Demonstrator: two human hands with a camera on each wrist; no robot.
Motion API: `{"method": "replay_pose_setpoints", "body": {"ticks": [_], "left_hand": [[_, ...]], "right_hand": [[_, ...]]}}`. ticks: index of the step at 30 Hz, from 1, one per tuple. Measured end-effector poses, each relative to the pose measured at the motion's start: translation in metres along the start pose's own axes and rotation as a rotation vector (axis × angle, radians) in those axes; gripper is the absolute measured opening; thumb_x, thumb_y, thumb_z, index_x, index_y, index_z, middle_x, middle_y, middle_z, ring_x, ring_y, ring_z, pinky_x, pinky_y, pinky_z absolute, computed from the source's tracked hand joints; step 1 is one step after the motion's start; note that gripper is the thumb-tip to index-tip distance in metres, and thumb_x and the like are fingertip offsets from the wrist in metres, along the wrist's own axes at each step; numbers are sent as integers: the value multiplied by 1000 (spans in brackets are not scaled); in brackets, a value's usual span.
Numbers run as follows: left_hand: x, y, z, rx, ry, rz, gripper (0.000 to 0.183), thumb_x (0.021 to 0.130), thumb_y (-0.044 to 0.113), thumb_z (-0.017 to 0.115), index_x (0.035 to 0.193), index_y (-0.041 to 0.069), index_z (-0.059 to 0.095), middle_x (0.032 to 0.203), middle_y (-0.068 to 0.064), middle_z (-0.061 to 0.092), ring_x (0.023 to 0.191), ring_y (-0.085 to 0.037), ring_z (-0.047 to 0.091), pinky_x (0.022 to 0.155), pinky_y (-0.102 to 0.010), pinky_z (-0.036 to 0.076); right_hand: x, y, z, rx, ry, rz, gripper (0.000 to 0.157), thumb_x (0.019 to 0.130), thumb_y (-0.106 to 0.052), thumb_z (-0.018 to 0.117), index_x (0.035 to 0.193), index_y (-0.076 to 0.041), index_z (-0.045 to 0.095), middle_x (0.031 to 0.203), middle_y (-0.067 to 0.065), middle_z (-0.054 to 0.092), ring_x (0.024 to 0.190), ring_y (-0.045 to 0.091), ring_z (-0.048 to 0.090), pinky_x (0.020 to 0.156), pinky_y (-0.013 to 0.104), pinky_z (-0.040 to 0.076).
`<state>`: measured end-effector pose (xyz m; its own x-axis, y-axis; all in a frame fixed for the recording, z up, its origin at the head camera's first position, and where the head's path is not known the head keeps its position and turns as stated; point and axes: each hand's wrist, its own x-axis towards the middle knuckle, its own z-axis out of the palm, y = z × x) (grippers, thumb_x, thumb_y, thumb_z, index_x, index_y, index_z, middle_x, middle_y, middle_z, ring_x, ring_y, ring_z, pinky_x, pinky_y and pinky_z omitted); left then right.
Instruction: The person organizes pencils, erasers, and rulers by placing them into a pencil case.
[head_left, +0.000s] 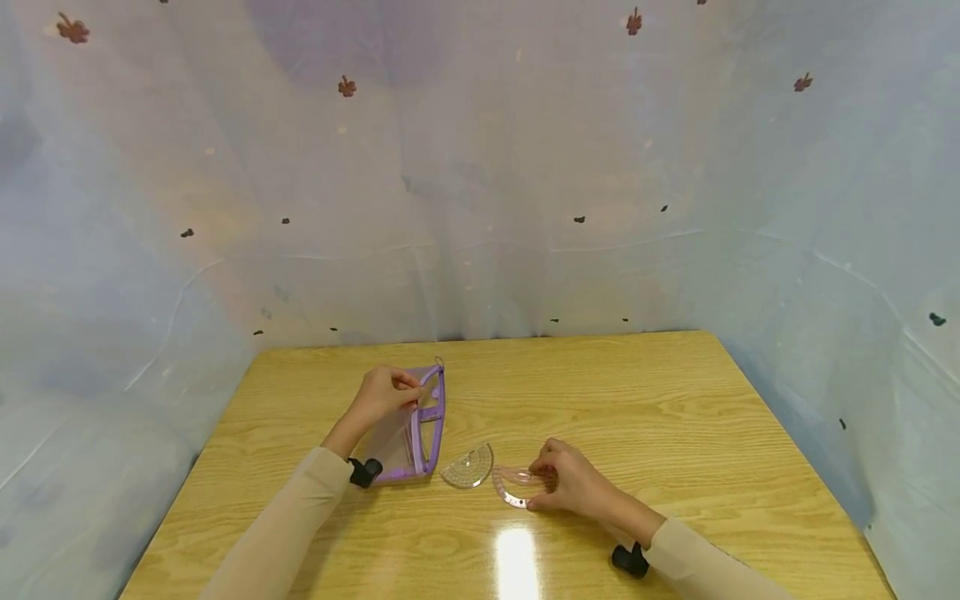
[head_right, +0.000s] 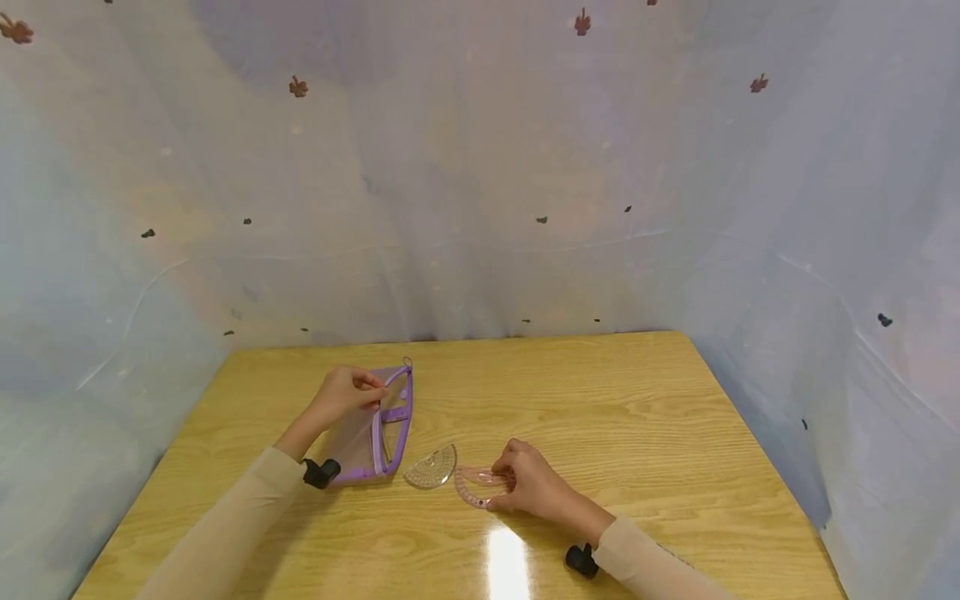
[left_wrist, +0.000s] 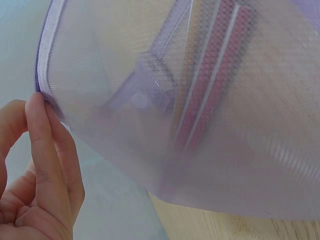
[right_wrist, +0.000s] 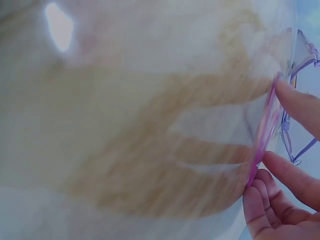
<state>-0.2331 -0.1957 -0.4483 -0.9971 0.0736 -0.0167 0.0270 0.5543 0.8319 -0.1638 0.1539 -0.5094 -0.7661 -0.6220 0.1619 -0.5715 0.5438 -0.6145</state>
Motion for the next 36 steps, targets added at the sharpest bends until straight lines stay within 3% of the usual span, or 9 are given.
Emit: {"method": "replay_pose_setpoints", "body": {"ticks": [23, 28, 36], "left_hand": [[0, 1, 0, 6, 6, 4, 9, 90, 5, 73, 92, -4, 74, 75, -5, 71, 65, -18, 70, 68, -41, 61], [0, 0, 0, -4, 4, 13, 9, 90, 5, 73, 92, -4, 73, 75, -6, 71, 66, -20, 70, 69, -42, 61], [0, -1, 1, 1, 7, 14, 9, 89, 5, 74, 91, -3, 73, 75, -6, 71, 65, -18, 70, 64, -35, 61]], "right_hand": [[-5, 1, 2, -15, 55, -40, 45, 69, -24, 93, 101, -7, 67, 95, -2, 60, 89, 14, 56, 79, 30, 53], [-5, 1, 1, 20, 36, -27, 43, 71, -22, 93, 102, -7, 67, 95, -1, 61, 87, 14, 58, 76, 28, 54], [-4, 1, -1, 74, 17, -24, 43, 71, -19, 93, 103, -5, 66, 90, 3, 61, 78, 15, 56, 66, 23, 50]]}}
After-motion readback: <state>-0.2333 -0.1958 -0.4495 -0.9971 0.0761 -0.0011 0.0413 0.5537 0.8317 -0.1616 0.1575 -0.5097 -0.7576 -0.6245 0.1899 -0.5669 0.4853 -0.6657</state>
